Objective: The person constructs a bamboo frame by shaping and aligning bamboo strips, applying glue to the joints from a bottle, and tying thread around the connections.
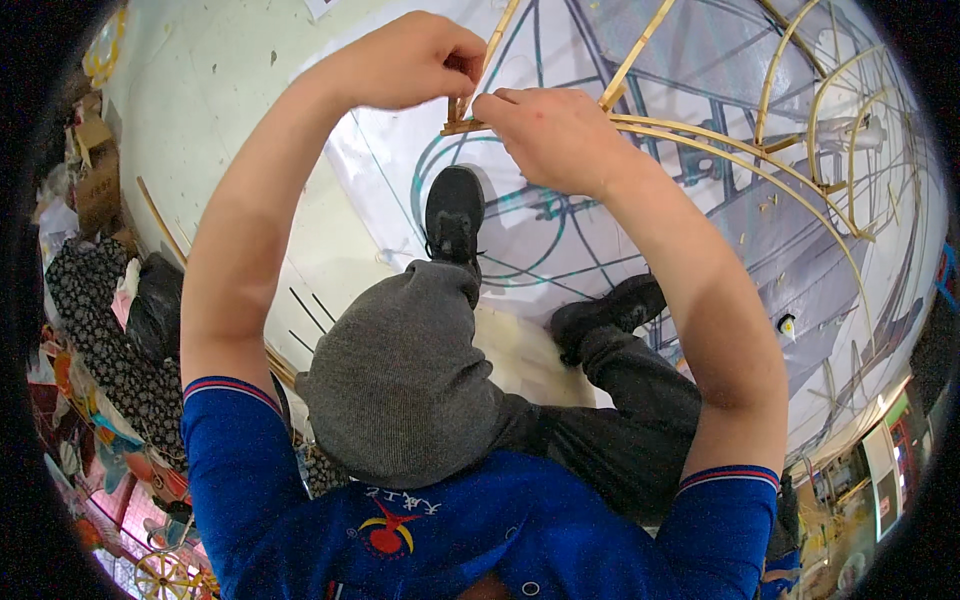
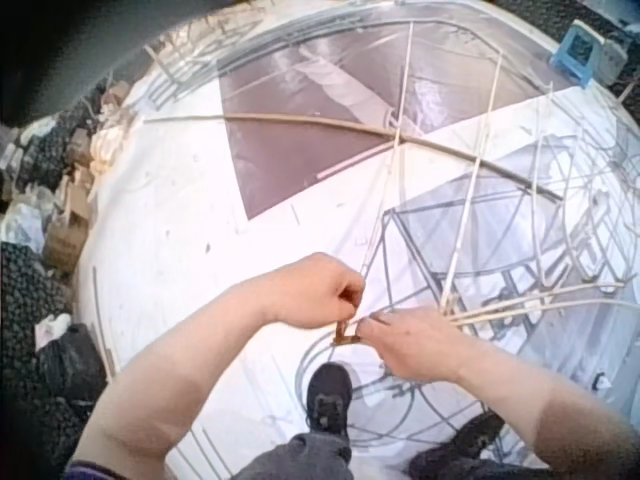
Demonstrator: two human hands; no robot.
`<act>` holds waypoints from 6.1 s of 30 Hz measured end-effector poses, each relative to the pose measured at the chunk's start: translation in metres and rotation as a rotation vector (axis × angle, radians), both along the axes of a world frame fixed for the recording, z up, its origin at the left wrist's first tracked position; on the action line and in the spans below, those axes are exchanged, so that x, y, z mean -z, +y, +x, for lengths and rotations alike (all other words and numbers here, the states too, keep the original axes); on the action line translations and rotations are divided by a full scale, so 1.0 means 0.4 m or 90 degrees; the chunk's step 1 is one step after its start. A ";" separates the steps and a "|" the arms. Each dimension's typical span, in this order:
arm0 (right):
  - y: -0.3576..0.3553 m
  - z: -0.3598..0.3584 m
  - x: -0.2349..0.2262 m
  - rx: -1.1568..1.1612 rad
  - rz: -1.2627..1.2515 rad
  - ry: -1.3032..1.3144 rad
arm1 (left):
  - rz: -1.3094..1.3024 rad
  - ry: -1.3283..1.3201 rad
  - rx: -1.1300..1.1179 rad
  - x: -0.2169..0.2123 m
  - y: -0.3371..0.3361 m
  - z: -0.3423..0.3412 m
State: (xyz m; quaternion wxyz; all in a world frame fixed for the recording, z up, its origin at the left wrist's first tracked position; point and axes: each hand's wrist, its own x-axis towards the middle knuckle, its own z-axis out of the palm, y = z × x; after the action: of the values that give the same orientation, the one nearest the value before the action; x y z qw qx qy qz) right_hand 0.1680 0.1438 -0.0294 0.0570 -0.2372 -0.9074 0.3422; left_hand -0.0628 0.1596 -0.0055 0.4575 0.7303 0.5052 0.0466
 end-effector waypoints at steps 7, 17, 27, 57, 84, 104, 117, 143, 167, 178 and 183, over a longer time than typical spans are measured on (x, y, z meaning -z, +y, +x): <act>0.000 0.000 -0.008 0.008 -0.018 0.018 | -0.375 -0.109 -0.092 0.085 0.035 -0.040; 0.015 0.010 -0.014 0.032 -0.042 0.024 | -0.309 -0.547 -0.602 0.145 -0.249 -0.009; 0.007 0.011 -0.017 0.030 -0.052 0.036 | 0.088 -0.246 -0.528 0.091 -0.352 0.071; 0.025 -0.001 -0.041 0.019 -0.031 0.040 | 0.212 -0.154 -0.523 0.097 -0.352 0.100; 0.034 -0.008 -0.055 -0.011 -0.038 0.040 | 0.424 -0.124 -0.483 0.105 -0.336 0.114; 0.025 -0.007 -0.029 -0.009 0.013 0.066 | -0.290 -0.724 -0.734 0.125 -0.356 0.128; 0.020 0.011 -0.008 0.024 0.023 0.069 | -0.063 -0.274 -0.534 0.063 -0.353 0.143; -0.004 0.063 -0.011 0.023 0.061 -0.038 | 0.311 0.166 0.192 -0.086 -0.101 0.090; -0.028 0.089 -0.016 -0.005 0.036 0.048 | -0.218 -0.200 -0.229 0.093 -0.167 -0.015; -0.048 0.076 -0.033 0.012 0.020 0.061 | -0.181 -0.363 -0.475 0.105 -0.348 0.089; -0.042 0.067 -0.040 -0.006 0.007 0.039 | -0.136 -0.357 -0.484 0.103 -0.363 0.096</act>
State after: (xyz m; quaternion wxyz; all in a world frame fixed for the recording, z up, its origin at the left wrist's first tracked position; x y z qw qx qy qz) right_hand 0.1948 0.1272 -0.0135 0.0849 -0.2222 -0.9082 0.3444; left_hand -0.0243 0.0146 -0.0469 0.5992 0.4022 0.5952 0.3534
